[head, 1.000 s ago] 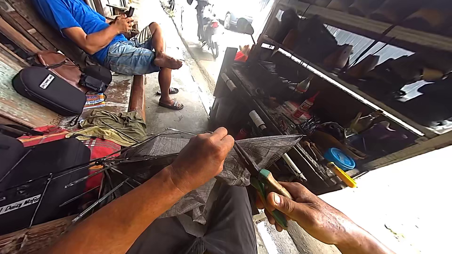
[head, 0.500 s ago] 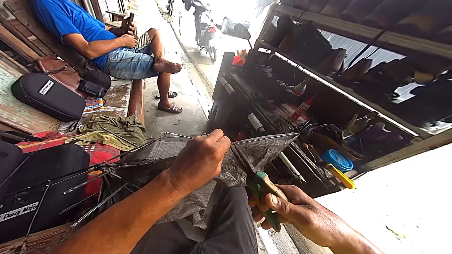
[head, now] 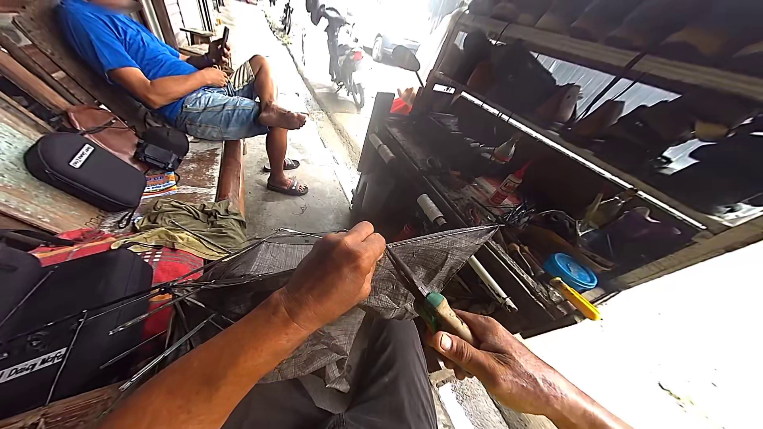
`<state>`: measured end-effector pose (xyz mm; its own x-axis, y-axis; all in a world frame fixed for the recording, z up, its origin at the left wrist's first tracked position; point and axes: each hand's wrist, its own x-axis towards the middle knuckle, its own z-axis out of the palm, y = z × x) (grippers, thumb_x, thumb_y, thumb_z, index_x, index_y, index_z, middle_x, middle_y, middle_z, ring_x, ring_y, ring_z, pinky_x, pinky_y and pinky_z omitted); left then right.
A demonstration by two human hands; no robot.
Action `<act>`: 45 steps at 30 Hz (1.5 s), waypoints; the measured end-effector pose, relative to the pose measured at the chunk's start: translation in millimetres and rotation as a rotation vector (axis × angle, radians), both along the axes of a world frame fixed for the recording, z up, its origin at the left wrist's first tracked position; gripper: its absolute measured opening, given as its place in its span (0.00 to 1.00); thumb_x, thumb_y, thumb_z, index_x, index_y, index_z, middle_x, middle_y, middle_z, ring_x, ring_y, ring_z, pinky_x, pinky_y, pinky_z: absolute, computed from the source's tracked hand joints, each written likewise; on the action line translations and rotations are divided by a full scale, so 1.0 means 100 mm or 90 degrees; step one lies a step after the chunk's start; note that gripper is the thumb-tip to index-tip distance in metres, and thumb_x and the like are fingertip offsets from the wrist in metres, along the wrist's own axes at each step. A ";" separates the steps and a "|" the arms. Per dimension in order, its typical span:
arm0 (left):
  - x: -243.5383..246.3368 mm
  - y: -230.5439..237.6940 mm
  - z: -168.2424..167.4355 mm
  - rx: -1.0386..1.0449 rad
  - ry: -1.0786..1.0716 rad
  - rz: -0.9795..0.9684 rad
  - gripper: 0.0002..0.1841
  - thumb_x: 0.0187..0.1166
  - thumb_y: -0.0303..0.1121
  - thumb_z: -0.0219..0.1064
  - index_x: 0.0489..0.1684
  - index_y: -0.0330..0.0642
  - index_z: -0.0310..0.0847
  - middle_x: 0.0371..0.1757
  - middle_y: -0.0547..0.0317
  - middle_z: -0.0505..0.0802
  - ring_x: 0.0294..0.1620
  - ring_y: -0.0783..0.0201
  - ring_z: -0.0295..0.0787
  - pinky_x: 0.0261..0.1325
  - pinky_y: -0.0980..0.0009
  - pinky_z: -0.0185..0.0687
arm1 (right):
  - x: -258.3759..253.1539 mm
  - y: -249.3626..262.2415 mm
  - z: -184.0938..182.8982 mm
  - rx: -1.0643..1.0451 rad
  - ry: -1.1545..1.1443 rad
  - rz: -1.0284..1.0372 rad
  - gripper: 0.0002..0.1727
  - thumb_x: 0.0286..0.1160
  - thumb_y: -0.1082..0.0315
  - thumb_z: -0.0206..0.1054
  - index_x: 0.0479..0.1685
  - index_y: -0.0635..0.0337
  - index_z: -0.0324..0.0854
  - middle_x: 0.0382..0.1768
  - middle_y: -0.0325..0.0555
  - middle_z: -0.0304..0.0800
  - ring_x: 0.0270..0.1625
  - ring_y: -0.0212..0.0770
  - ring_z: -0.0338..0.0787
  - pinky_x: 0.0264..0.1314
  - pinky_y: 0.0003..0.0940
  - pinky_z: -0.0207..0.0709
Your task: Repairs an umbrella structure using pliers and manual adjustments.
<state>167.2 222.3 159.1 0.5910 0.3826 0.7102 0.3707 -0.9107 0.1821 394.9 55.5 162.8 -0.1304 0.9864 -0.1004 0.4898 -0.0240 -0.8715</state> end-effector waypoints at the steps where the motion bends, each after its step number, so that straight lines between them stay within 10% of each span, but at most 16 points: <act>1: 0.00 0.00 0.00 -0.003 -0.001 -0.001 0.08 0.79 0.29 0.63 0.32 0.39 0.87 0.29 0.57 0.82 0.24 0.63 0.80 0.24 0.69 0.76 | 0.01 0.00 -0.02 0.025 -0.050 -0.011 0.27 0.77 0.32 0.63 0.45 0.48 0.83 0.25 0.28 0.84 0.25 0.24 0.83 0.26 0.21 0.79; 7: 0.01 0.02 0.00 -0.014 -0.007 0.002 0.10 0.81 0.30 0.63 0.33 0.39 0.89 0.29 0.57 0.82 0.25 0.63 0.81 0.26 0.69 0.78 | 0.05 0.02 -0.07 0.099 -0.219 -0.029 0.32 0.76 0.27 0.58 0.41 0.48 0.82 0.32 0.31 0.78 0.29 0.24 0.77 0.30 0.24 0.73; 13: 0.01 0.01 -0.04 -0.006 -0.028 0.024 0.10 0.80 0.31 0.63 0.34 0.40 0.90 0.29 0.58 0.82 0.25 0.63 0.80 0.25 0.69 0.77 | 0.15 -0.10 0.03 -0.031 0.072 0.015 0.30 0.78 0.34 0.64 0.52 0.53 0.87 0.41 0.39 0.95 0.38 0.37 0.96 0.41 0.34 0.93; 24: 0.04 -0.20 -0.18 0.023 -0.025 0.017 0.10 0.81 0.32 0.63 0.34 0.41 0.91 0.28 0.56 0.84 0.23 0.61 0.81 0.22 0.68 0.76 | 0.26 -0.35 -0.14 -0.110 0.443 0.143 0.26 0.87 0.43 0.59 0.55 0.59 0.86 0.55 0.55 0.93 0.46 0.48 0.97 0.45 0.42 0.94; 33: -0.18 -0.47 -0.20 0.041 0.064 -0.023 0.10 0.84 0.31 0.61 0.41 0.43 0.92 0.32 0.54 0.89 0.25 0.58 0.84 0.25 0.64 0.74 | 0.38 -0.67 -0.14 0.028 0.113 0.102 0.27 0.78 0.37 0.67 0.53 0.52 0.87 0.40 0.36 0.93 0.38 0.29 0.92 0.39 0.26 0.88; 45: -0.63 -0.83 -0.22 -0.071 -0.064 -0.140 0.07 0.83 0.32 0.68 0.49 0.45 0.91 0.41 0.57 0.91 0.46 0.68 0.86 0.61 0.68 0.76 | 0.75 -0.29 0.18 0.288 -0.244 0.241 0.25 0.78 0.36 0.66 0.38 0.51 0.86 0.46 0.36 0.90 0.42 0.25 0.87 0.39 0.23 0.81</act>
